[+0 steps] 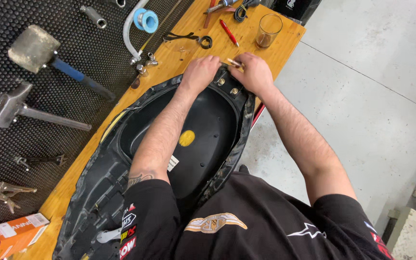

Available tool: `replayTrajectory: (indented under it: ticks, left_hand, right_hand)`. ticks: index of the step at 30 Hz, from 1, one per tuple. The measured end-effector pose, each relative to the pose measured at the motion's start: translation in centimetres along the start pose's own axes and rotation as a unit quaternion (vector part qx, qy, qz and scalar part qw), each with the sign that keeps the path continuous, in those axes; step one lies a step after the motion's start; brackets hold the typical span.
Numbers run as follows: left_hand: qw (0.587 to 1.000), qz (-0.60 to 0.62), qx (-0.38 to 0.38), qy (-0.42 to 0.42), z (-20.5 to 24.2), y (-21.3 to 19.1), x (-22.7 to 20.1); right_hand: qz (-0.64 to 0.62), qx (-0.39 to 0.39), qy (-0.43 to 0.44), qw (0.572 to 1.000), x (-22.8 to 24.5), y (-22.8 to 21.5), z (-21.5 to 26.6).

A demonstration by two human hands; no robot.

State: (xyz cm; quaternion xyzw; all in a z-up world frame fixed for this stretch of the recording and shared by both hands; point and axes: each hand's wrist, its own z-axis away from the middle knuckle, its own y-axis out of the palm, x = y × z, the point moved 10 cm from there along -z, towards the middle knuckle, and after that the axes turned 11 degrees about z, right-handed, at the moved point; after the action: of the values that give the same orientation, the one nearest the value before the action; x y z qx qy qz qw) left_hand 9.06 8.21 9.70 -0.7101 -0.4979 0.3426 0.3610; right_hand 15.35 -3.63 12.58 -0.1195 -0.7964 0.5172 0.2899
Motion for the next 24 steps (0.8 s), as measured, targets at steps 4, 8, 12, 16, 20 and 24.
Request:
replayTrajectory:
  ticks: [4,8,12,16,20,24]
  left_hand:
    - [0.995,0.089,0.026,-0.047,0.4,-0.5,0.9]
    - [0.984,0.147,0.052,-0.09,0.4,-3.6,0.1]
    - [0.979,0.141,0.062,-0.131,1.3,-1.5,1.8]
    - [0.998,0.025,-0.013,-0.057,1.8,0.3,1.0]
    - [0.999,-0.027,-0.042,-0.015,2.0,-0.1,0.1]
    - [0.997,-0.039,-0.059,0.012,2.2,-0.7,-0.3]
  right_hand:
    - [-0.042,0.002,-0.019,0.999,0.5,1.3,-2.1]
    - [-0.03,0.009,-0.065,0.997,0.9,3.1,-3.5]
    - [0.023,0.04,-0.021,0.999,0.9,3.6,-3.0]
    - [0.024,0.027,-0.003,0.999,0.8,3.4,-2.6]
    - [0.009,0.033,-0.029,0.999,1.3,2.2,-2.3]
    - [0.101,0.05,-0.077,0.991,2.3,2.1,-2.4]
